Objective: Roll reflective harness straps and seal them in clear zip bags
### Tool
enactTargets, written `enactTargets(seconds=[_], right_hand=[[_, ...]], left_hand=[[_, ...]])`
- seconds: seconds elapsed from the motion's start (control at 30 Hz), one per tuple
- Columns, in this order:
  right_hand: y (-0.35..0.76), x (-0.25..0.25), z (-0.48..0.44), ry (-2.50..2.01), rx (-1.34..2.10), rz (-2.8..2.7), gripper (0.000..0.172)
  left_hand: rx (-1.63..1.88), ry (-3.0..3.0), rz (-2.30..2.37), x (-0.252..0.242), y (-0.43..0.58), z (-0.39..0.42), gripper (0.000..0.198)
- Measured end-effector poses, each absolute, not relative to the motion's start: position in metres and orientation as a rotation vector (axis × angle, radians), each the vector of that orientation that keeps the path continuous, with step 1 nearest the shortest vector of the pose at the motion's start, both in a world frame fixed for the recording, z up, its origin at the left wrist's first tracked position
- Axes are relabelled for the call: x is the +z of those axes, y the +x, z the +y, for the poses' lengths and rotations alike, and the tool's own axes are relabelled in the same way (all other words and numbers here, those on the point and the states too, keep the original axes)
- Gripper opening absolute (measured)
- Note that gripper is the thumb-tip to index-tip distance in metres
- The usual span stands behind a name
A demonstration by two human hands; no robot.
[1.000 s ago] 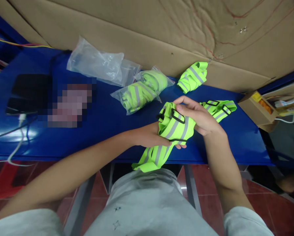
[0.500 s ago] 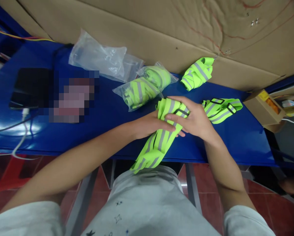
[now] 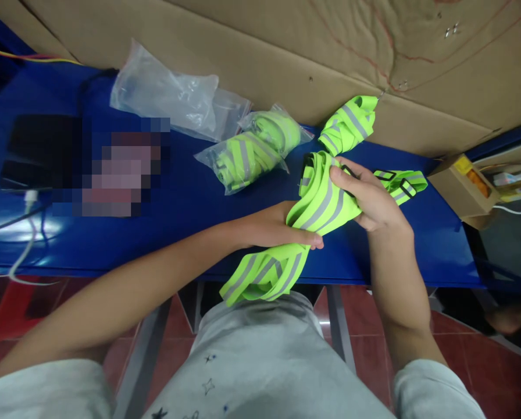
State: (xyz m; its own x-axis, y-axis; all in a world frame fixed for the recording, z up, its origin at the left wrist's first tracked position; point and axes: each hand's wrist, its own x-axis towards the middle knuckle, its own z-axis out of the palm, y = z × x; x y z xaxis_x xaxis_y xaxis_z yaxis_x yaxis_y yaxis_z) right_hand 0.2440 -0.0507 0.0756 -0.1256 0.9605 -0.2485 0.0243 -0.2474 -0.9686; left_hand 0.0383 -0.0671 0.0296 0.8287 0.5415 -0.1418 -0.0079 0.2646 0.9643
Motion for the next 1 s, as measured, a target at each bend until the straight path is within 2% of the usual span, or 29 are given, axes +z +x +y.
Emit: enactTargets(seconds=[0.07, 0.23, 0.37, 0.47, 0.5, 0.53, 0.63, 0.67, 0.73, 0.8, 0.9, 1.0], right_hand=[[0.241, 0.074, -0.051, -1.369, 1.566, -1.149, 0.062], [0.231, 0.067, -0.055, -1.414, 1.609, -1.346, 0.05], [0.226, 0.055, -0.053, -1.348, 1.472, -1.586, 0.054], [0.224, 0.048, -0.05, -1.358, 1.206, -1.671, 0.075], [0.223, 0.048, -0.051, -1.357, 1.037, -1.683, 0.077], [0.222, 0.052, -0.054, -1.338, 0.837, -1.682, 0.072], [0.218, 0.072, -0.079, -1.249, 0.271, -1.619, 0.034], [0.216, 0.078, -0.091, -1.258, 0.163, -1.611, 0.031], [0.208, 0.084, -0.115, -1.304, 0.122, -1.709, 0.027], [0.198, 0.08, -0.132, -1.299, 0.232, -1.972, 0.019], [0.183, 0.063, -0.141, -1.333, 0.258, -2.196, 0.045], [0.178, 0.058, -0.138, -1.347, 0.328, -2.255, 0.039]], left_hand=[[0.445, 1.331, 0.573, 0.028, 0.04, -0.067, 0.038], [0.535, 1.397, 0.65, 0.023, 0.041, -0.068, 0.057], [0.637, 1.222, 0.678, 0.026, 0.041, -0.07, 0.067], [0.707, 1.064, 0.69, 0.026, 0.043, -0.07, 0.062], [0.727, 1.008, 0.703, 0.025, 0.044, -0.07, 0.06], [0.752, 0.951, 0.722, 0.024, 0.045, -0.069, 0.06], [0.824, 0.845, 0.77, 0.025, 0.046, -0.067, 0.056], [0.861, 0.837, 0.774, 0.027, 0.046, -0.067, 0.052], [0.959, 0.829, 0.768, 0.033, 0.045, -0.066, 0.044], [1.042, 0.813, 0.757, 0.04, 0.043, -0.065, 0.038], [1.047, 0.787, 0.734, 0.047, 0.04, -0.062, 0.035], [1.016, 0.757, 0.689, 0.047, 0.037, -0.059, 0.034]])
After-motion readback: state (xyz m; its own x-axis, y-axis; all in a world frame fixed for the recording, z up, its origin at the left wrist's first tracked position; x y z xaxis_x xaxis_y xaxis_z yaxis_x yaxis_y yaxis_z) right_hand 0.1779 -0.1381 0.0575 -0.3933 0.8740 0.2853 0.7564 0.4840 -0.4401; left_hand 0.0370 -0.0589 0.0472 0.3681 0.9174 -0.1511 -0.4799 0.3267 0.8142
